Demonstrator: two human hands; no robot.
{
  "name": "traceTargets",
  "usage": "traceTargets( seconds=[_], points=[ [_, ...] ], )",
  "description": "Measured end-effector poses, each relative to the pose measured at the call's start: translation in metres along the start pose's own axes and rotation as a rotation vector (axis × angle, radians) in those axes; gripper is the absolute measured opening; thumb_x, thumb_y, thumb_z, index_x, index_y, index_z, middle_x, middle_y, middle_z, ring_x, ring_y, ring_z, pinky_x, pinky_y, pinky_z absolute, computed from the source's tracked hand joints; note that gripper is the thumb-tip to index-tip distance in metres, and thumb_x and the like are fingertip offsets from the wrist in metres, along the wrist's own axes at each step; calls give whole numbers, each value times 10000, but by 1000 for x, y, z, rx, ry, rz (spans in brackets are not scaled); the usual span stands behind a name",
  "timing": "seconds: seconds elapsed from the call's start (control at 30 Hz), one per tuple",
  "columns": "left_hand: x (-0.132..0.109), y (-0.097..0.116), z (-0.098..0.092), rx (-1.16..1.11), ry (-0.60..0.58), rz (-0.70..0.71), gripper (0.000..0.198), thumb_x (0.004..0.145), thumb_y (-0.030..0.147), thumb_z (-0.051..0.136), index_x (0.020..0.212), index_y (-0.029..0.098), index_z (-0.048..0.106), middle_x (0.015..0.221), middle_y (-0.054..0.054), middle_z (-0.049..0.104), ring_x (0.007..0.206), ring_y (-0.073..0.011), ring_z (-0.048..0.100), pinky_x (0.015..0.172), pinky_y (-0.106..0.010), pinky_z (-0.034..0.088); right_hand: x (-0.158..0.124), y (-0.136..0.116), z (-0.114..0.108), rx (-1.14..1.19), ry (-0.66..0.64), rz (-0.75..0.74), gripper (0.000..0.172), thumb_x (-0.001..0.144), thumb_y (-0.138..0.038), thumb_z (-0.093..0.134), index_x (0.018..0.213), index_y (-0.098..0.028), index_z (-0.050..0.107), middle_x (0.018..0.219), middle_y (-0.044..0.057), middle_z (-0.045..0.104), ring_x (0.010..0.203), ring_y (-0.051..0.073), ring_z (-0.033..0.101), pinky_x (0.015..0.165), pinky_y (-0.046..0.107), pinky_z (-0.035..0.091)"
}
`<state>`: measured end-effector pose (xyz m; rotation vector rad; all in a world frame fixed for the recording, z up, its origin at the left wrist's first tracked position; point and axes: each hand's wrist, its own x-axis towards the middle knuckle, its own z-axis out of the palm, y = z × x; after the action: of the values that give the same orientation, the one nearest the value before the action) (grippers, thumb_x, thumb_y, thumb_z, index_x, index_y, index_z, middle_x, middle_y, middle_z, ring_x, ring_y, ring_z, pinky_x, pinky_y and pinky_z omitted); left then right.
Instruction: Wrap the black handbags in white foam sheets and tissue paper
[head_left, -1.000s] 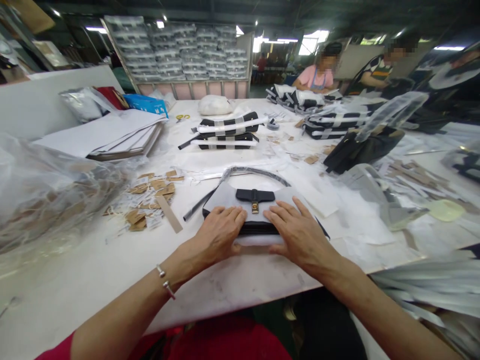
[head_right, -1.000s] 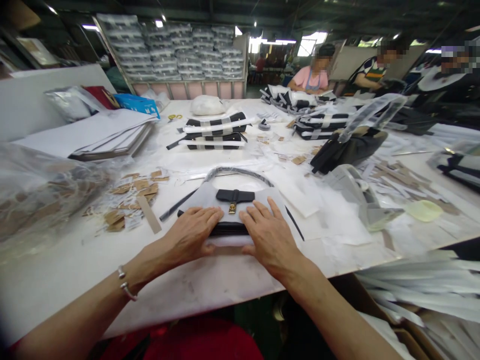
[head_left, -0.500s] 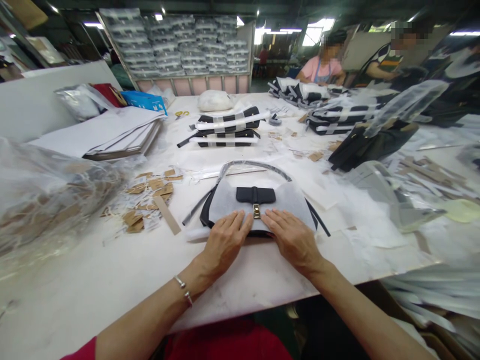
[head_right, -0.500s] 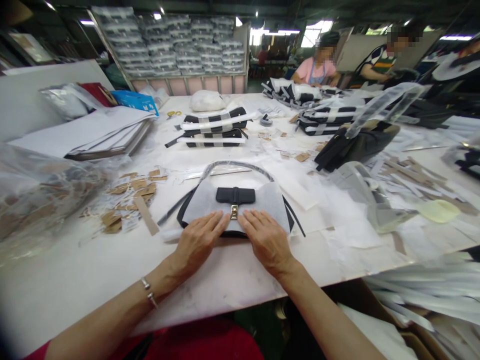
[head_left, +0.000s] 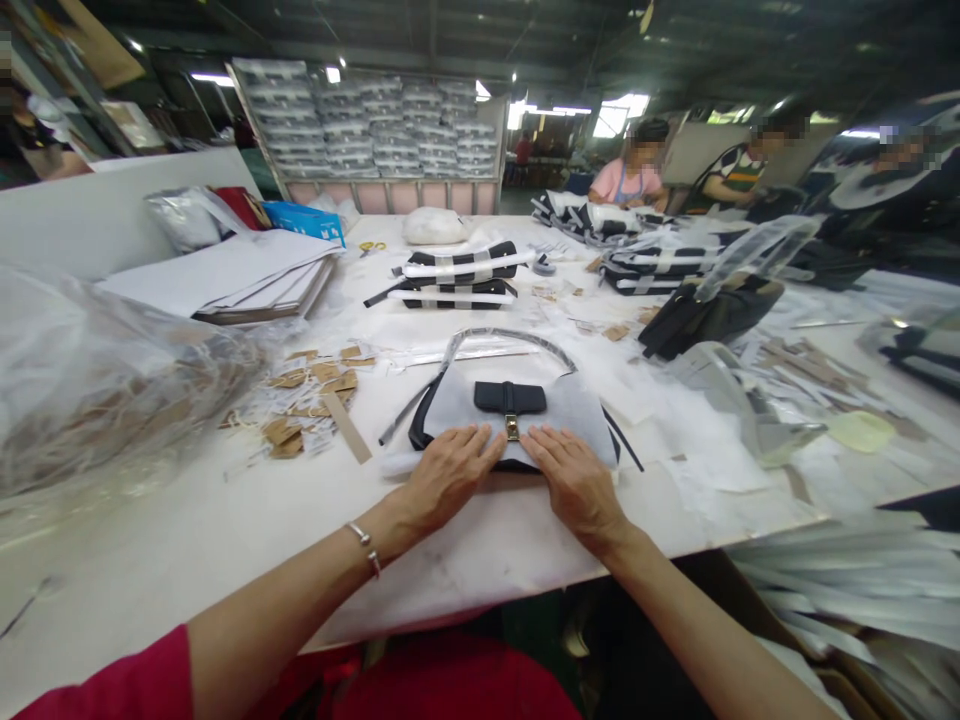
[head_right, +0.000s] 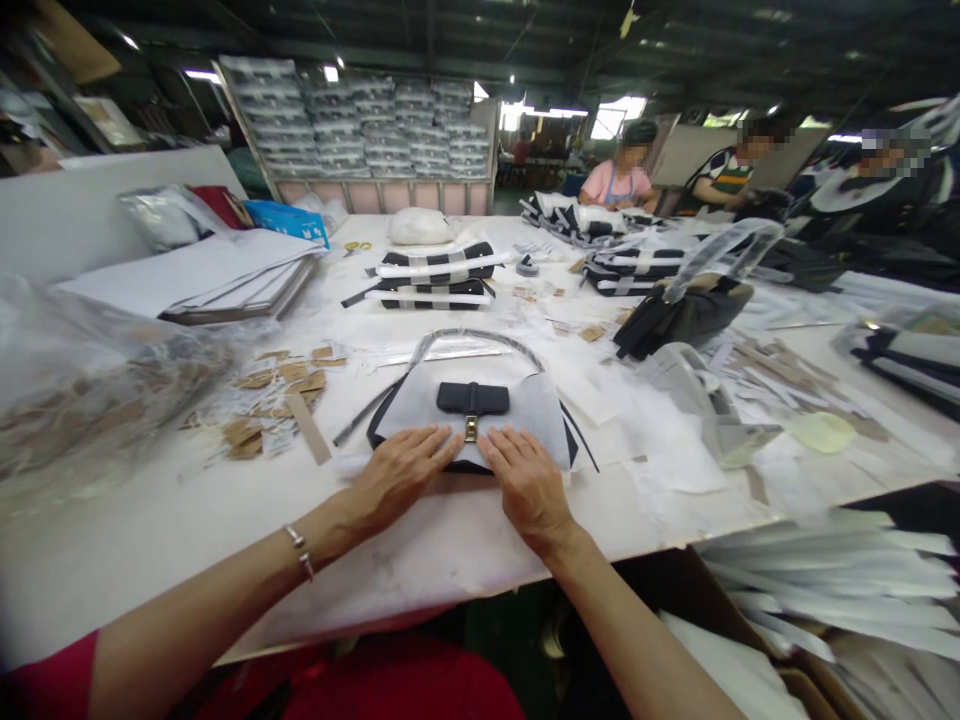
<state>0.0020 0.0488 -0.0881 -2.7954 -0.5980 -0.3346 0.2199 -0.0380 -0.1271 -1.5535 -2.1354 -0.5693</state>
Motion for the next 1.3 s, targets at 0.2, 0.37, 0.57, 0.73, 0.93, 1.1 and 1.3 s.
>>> traceTargets(
  seconds=[0.2, 0.37, 0.57, 0.73, 0.93, 1.1, 1.3],
  points=[
    [2, -31, -16, -66, -72, -48, 509, 864, 280, 686, 1336, 226, 503, 1293, -101, 602, 1288, -314, 490, 1094, -529, 358, 5, -1, -4, 19, -18, 37, 419, 935, -70, 462, 1318, -178, 592, 1323, 74, 647, 1220, 219, 591, 1075, 414, 442],
    [0, -42, -14, -106, -99, -47, 414, 884, 218, 650, 1281, 217, 531, 1220, -95, 644, 1144, -259, 600, 952, -393, 472, 7, -2, -4, 28, -10, 51, 355, 954, -155, 517, 1297, -185, 605, 1295, 81, 664, 1206, 217, 604, 1069, 413, 448],
    [-5, -33, -2, -117, -33, -87, 245, 969, 145, 471, 1167, 213, 599, 1048, -60, 699, 900, -195, 681, 763, -307, 535, 9, -1, 2, 15, 21, 43, 328, 968, -177, 520, 1282, -183, 612, 1280, 77, 675, 1170, 226, 624, 1057, 411, 439],
    [-23, -17, 18, 4, 185, -92, 367, 961, 76, 421, 1282, 162, 576, 1262, -133, 652, 1139, -249, 631, 936, -374, 521, 9, -3, 3, 21, 71, 33, 362, 945, -74, 471, 1247, -184, 638, 1255, 59, 689, 1162, 215, 623, 1032, 387, 450],
    [-28, -4, 19, 134, 80, -89, 547, 936, 62, 388, 1477, 139, 390, 1431, -183, 523, 1298, -313, 523, 1085, -526, 417, 6, -7, 5, 16, 95, 56, 367, 934, -75, 474, 1238, -184, 648, 1254, 65, 690, 1161, 213, 622, 1031, 394, 447],
    [-13, 11, 15, 216, 39, -36, 504, 956, 92, 366, 1457, 125, 410, 1481, -179, 470, 1322, -319, 499, 1103, -548, 398, 5, -8, 6, 16, 104, 68, 370, 937, -88, 465, 1250, -192, 635, 1254, 70, 689, 1161, 211, 620, 1031, 396, 444],
    [17, 18, 20, 239, 110, 20, 396, 1003, 126, 331, 1374, 56, 448, 1330, -185, 595, 1216, -282, 580, 1011, -431, 474, 10, -9, 7, -11, 100, 104, 276, 956, -128, 479, 1178, -160, 640, 1225, 89, 698, 1123, 238, 630, 1017, 401, 434]
  ],
)
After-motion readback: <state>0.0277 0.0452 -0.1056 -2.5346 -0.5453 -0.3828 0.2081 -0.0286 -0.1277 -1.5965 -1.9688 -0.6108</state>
